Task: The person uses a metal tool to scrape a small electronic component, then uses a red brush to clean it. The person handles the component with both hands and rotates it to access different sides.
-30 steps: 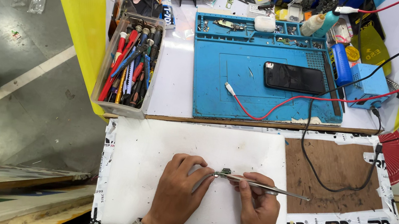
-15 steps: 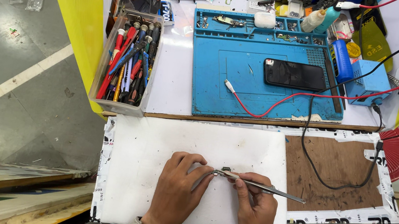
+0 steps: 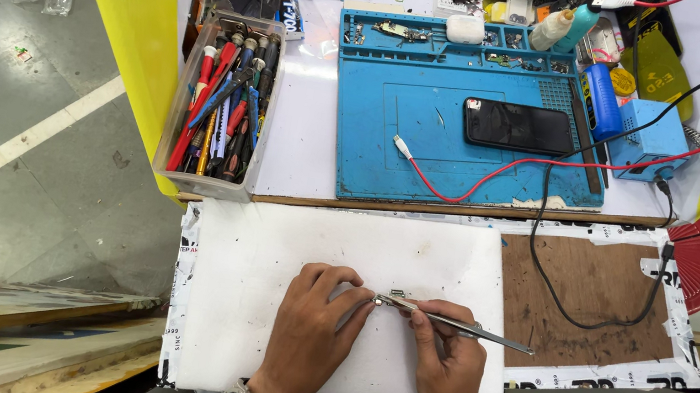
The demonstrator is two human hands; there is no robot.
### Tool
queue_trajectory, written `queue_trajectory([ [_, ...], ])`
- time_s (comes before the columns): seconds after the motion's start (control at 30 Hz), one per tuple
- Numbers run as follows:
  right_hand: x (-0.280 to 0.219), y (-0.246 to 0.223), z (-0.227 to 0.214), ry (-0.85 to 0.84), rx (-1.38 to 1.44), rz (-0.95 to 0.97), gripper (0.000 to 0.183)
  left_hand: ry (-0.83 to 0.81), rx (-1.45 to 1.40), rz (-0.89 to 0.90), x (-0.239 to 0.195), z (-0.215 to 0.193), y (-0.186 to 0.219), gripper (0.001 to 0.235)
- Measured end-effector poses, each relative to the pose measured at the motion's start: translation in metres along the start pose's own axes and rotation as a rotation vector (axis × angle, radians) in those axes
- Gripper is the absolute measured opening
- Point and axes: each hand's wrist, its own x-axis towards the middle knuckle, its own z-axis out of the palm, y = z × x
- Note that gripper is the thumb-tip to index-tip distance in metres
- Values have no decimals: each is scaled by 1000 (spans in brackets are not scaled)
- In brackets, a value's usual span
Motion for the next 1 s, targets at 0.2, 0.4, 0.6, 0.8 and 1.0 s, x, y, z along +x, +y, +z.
queue_trajectory([
  [0.2,-1,0,-2,49,103,-11,14,12,10,2,0,0,0,15],
  [0.4,0,-2,-2,51,72,-2,13,6,12,-3,0,1,1,15],
  [0.6,0,-2,-2,47,50,1,13,6,11,-3,0,1,0,16],
  [0.8,2,-5,-1,39,26,17,13,5,10,-3,0,1,0,15],
  [1.0,3,-5,-2,26,-2,-9,14,-8,13,-13,-1,3,-2,16],
])
